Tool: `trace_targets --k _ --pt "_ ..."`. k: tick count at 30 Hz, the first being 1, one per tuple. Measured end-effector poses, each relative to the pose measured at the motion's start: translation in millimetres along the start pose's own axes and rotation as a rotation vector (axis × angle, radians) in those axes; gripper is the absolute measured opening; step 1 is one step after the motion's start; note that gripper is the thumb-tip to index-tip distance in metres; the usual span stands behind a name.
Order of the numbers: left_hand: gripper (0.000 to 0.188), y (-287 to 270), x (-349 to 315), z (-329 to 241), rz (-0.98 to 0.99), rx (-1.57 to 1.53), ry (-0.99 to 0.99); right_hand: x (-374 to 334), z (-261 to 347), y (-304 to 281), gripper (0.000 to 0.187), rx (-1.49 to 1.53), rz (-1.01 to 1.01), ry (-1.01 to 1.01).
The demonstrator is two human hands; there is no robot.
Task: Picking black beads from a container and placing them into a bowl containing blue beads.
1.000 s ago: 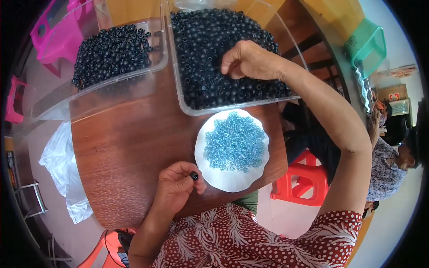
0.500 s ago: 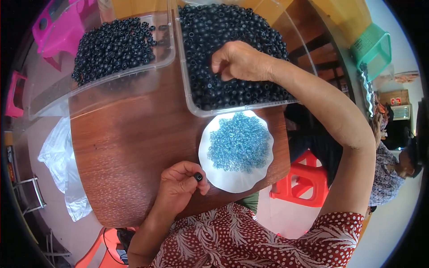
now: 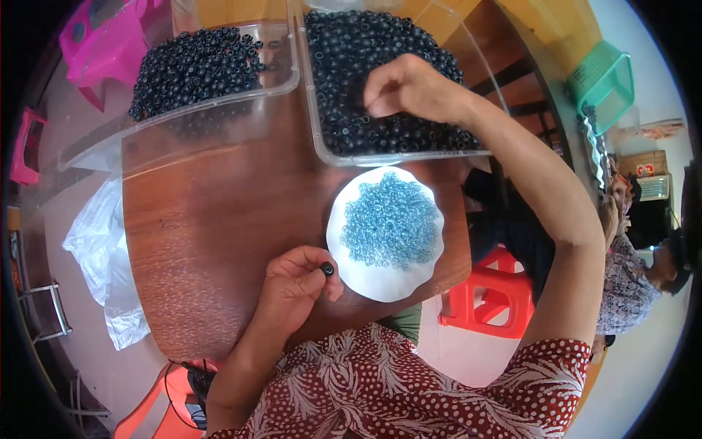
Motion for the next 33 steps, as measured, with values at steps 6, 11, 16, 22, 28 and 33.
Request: trace_targets --k 6,11,16,22,28,33 --pt "0.020 -1.7 -7.8 2.7 0.008 0.068 0.039 -71.1 59.1 -7.4 0.011 0.070 -0.288 0.019" --pt "0.020 0.1 -11.1 -3.3 -0.004 0.098 0.092 -130.1 81.9 34.6 0.014 0.420 -0.383 -0.054" --pt "0.024 27.2 -19.6 -5.6 -0.047 0.055 0.085 -164.9 81.0 91.1 0.018 0.546 -0.399 -0.129" --pt "0.020 58.6 -23.8 1.7 0.049 -0.087 0.060 -186.7 74.7 125.1 0.019 0.433 -0.429 -0.221" --pt "0.023 67.3 -32.0 17.5 0.117 -0.059 0.078 -203.1 67.2 135.6 0.020 0.535 -0.488 -0.226" --pt "0.021 70.3 -36.1 23.8 0.092 -0.035 0.070 -209.6 61.4 139.5 0.020 0.547 -0.498 -0.178"
Point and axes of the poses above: each hand's wrist, its own x-axis towards the middle knuckle, its own y-axis out of the palm, z = x × y, the point moved 8 cm from there along x, towards the middle knuckle, and after that the axes turned 7 degrees about x, right-handed, at the moved point
